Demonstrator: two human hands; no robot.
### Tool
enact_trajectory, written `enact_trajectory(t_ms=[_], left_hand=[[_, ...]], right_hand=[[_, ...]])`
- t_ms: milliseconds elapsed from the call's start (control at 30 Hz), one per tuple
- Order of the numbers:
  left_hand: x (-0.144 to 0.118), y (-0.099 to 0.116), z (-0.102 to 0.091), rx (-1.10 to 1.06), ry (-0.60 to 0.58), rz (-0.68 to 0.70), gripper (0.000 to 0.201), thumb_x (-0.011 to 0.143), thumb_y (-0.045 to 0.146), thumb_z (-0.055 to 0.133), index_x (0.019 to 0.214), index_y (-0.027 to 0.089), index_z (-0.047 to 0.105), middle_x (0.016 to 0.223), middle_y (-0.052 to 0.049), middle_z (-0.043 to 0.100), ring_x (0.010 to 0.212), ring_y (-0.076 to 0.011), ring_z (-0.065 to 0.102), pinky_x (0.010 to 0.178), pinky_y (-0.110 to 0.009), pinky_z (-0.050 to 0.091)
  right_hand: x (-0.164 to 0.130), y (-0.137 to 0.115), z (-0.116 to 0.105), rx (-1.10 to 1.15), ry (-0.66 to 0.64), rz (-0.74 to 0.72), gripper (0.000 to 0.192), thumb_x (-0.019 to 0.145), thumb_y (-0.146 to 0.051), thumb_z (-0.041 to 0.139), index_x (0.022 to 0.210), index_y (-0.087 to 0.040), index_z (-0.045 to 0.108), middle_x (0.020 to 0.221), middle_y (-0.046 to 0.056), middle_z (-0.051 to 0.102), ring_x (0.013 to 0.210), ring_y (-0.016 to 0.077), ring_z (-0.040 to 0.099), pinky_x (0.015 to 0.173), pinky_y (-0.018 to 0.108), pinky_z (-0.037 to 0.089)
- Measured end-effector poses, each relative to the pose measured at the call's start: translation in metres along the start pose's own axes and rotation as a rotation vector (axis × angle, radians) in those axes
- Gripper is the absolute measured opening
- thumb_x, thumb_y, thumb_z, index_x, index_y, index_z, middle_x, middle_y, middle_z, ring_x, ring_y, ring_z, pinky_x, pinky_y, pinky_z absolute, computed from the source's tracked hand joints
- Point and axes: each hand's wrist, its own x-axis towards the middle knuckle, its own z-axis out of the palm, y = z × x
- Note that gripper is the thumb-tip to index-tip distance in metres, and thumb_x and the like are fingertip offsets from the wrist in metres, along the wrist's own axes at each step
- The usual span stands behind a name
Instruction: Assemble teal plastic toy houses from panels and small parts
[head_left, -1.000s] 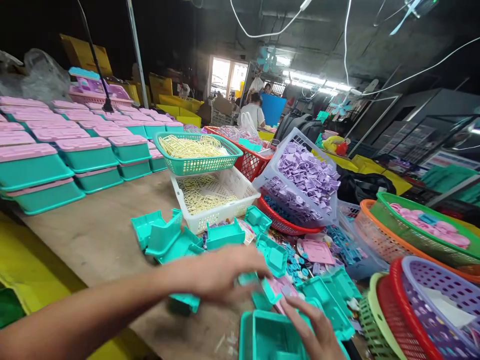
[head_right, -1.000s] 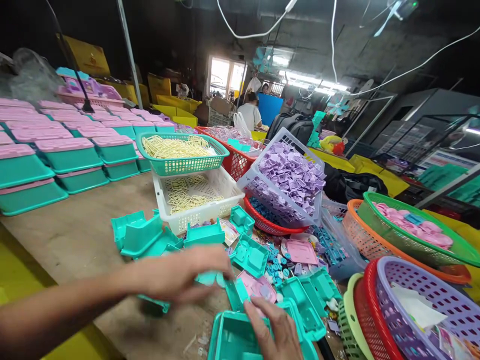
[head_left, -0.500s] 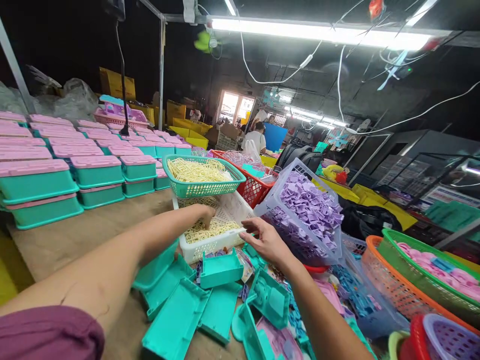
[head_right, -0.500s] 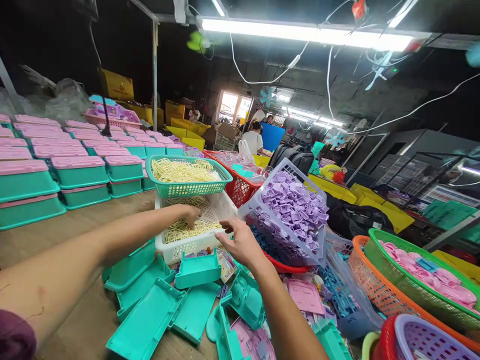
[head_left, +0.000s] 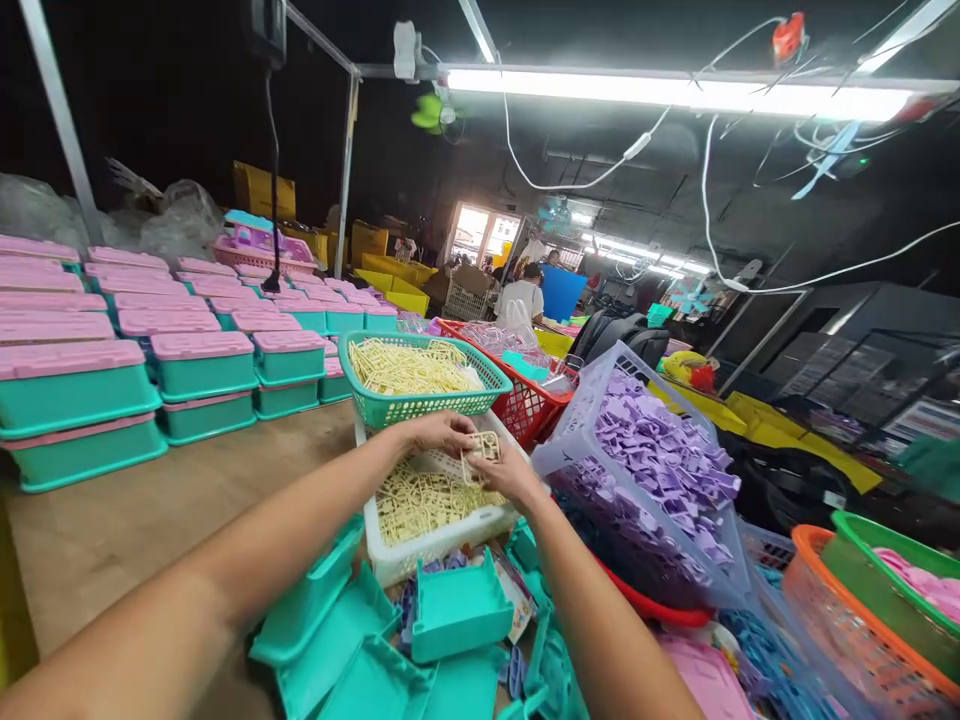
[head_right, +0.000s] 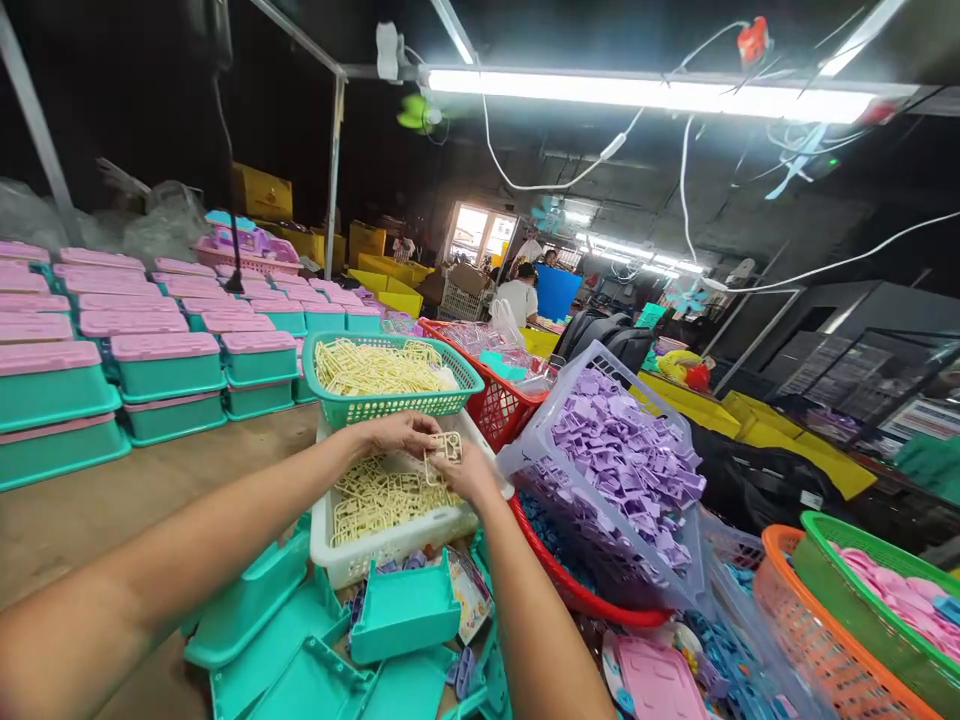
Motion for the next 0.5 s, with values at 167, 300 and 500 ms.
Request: enact_trajectory(t_ms=[167,300,500], left_hand=[[-0.002,0.016,0.008,0.191,0.054,0.022,0.027,0.082,0.04,0.059,0.086,0.014,0.067,0.082,-0.007,0.072,0.072,-0.0168,0.065,0.066,-0.028,0.051],[-0.01,0.046,0.004,0.453,0.159,0.067,0.016,0.078,0.025,0.061,0.084,0.016,0.073,0.084,-0.008,0.075,0.076,-0.0211,0.065,0.072,-0.032,0.048],[-0.003,0.087,-0.044,0.655,0.339,0.052,0.033,0.086,0.019,0.051,0.112,0.016,0.073,0.112,-0.008,0.074,0.098,-0.0195,0.067,0.087,-0.028,0.049]], right_hand=[[-0.001,-0.002,0.006,0.126,-0.13,0.081,0.01,0.089,-0.028,0.057,0.09,-0.018,0.057,0.078,0.002,0.066,0.059,0.0124,0.067,0.047,0.017,0.047],[-0.002,-0.001,0.007,0.189,-0.108,0.095,0.008,0.09,-0.026,0.057,0.088,-0.019,0.053,0.076,-0.001,0.063,0.058,0.0095,0.065,0.045,0.014,0.044],[-0.005,-0.004,0.004,0.329,-0.11,0.141,0.009,0.089,-0.025,0.06,0.093,-0.018,0.056,0.079,0.0,0.065,0.061,0.0102,0.066,0.049,0.017,0.05]])
